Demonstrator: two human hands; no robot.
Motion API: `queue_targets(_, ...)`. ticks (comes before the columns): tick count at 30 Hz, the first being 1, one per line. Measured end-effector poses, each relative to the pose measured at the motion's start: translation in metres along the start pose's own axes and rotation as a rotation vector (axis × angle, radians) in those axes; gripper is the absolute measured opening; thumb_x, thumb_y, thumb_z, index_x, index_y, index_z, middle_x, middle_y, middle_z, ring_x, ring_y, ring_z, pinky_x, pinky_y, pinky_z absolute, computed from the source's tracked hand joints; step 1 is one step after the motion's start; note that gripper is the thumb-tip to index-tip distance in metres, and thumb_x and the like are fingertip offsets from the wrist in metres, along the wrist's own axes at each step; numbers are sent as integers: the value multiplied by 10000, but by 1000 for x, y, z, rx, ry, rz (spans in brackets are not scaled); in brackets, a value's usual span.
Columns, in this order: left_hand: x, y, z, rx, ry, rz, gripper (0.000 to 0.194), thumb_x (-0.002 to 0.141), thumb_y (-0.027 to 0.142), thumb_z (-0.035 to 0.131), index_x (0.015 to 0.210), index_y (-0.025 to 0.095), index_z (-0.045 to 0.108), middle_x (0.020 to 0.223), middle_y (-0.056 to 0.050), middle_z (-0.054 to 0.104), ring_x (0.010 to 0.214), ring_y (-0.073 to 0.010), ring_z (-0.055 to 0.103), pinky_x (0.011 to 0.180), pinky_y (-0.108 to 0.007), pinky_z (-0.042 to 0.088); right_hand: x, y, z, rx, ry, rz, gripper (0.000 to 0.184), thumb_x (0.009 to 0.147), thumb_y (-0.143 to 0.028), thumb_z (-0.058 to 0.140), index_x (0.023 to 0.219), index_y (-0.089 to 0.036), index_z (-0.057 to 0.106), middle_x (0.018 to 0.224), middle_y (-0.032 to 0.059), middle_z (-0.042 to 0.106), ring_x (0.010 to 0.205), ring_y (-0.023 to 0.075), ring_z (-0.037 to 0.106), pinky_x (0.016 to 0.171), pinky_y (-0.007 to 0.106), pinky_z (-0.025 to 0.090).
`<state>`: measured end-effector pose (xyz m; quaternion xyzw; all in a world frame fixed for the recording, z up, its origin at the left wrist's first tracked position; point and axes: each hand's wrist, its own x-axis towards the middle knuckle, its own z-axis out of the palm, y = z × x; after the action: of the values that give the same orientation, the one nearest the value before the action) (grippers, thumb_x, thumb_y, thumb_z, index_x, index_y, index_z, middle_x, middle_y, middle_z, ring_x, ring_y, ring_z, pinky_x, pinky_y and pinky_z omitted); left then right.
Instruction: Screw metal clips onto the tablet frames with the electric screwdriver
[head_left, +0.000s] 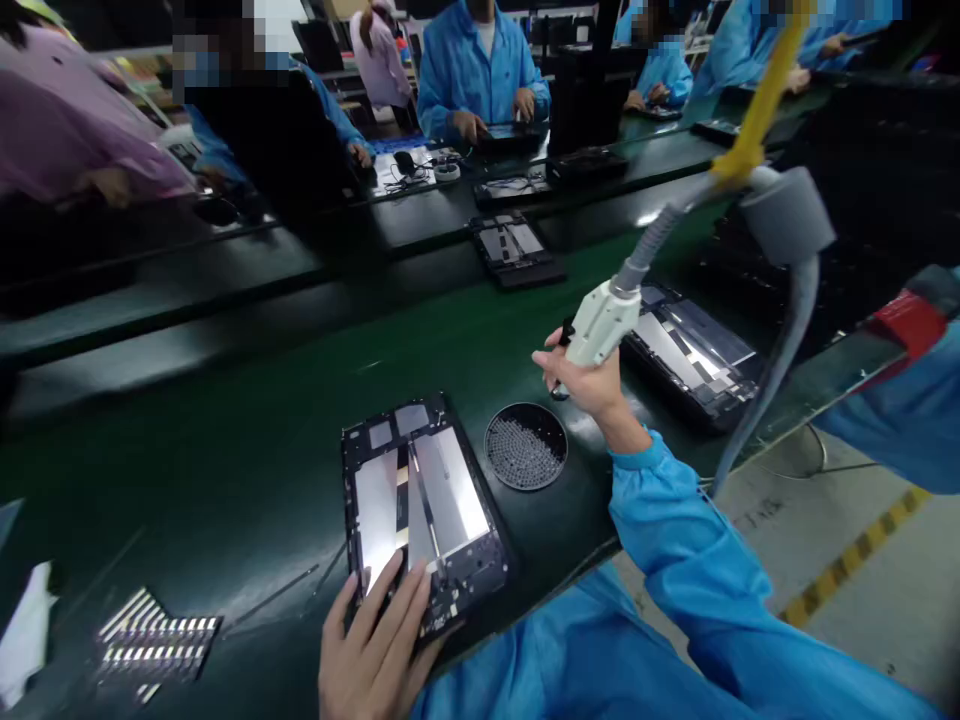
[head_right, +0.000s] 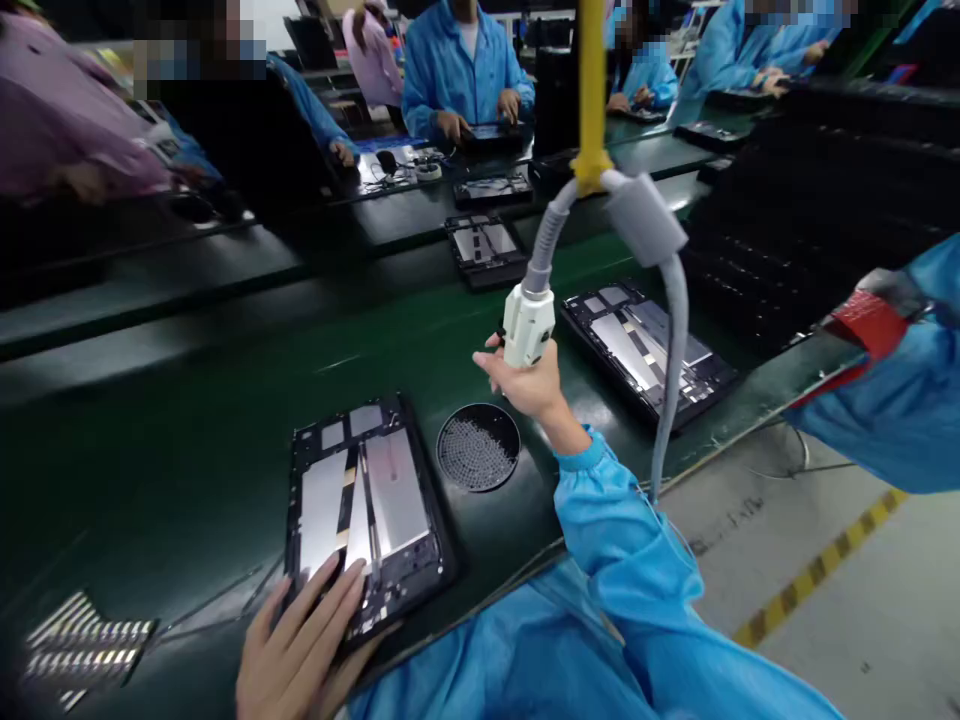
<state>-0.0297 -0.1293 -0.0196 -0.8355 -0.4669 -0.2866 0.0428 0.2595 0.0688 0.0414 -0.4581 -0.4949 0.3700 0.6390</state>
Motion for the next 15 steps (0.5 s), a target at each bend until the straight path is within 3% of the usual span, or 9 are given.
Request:
queue_targets(3, 5, 7, 1, -100, 31, -33, 471, 814, 312, 711, 1250, 170, 603, 1160, -104, 705, 1214, -327, 571, 1132, -579, 288, -21, -9, 14, 117, -101, 48, 229, 660, -246, 731, 764, -199, 533, 420, -87, 534, 348, 106, 504, 407, 267, 454)
queue_targets(6, 11, 4, 2, -155, -18, 62, 402, 831, 237, 693, 1210, 128, 613, 1175, -104, 699, 1222, -294, 569, 1164, -531, 269, -35, -8, 23, 125, -154, 90, 217, 666, -238, 724, 764, -201, 534, 413, -87, 537, 354, 102, 508, 411, 259, 456)
queue_targets(11, 15, 3, 11, -185, -2, 59, 312, 875, 144, 619, 1185, 113, 617, 1189, -98, 692, 1233, -269, 564, 1179, -537, 242, -41, -3, 30, 89, -153, 92, 219, 663, -236, 729, 776, -204, 545, 416, -94, 534, 355, 102, 507, 403, 256, 450)
queue_targets(15, 13, -1, 13, -170, -42, 142, 367, 857, 169, 651, 1210, 85, 595, 1211, -124, 675, 1261, -293, 536, 1175, -570, 241, -42, 0, 34, 50, -162, 85, 239, 670, -243, 728, 851, -191, 580, 432, -90, 547, 355, 106, 512, 404, 262, 452)
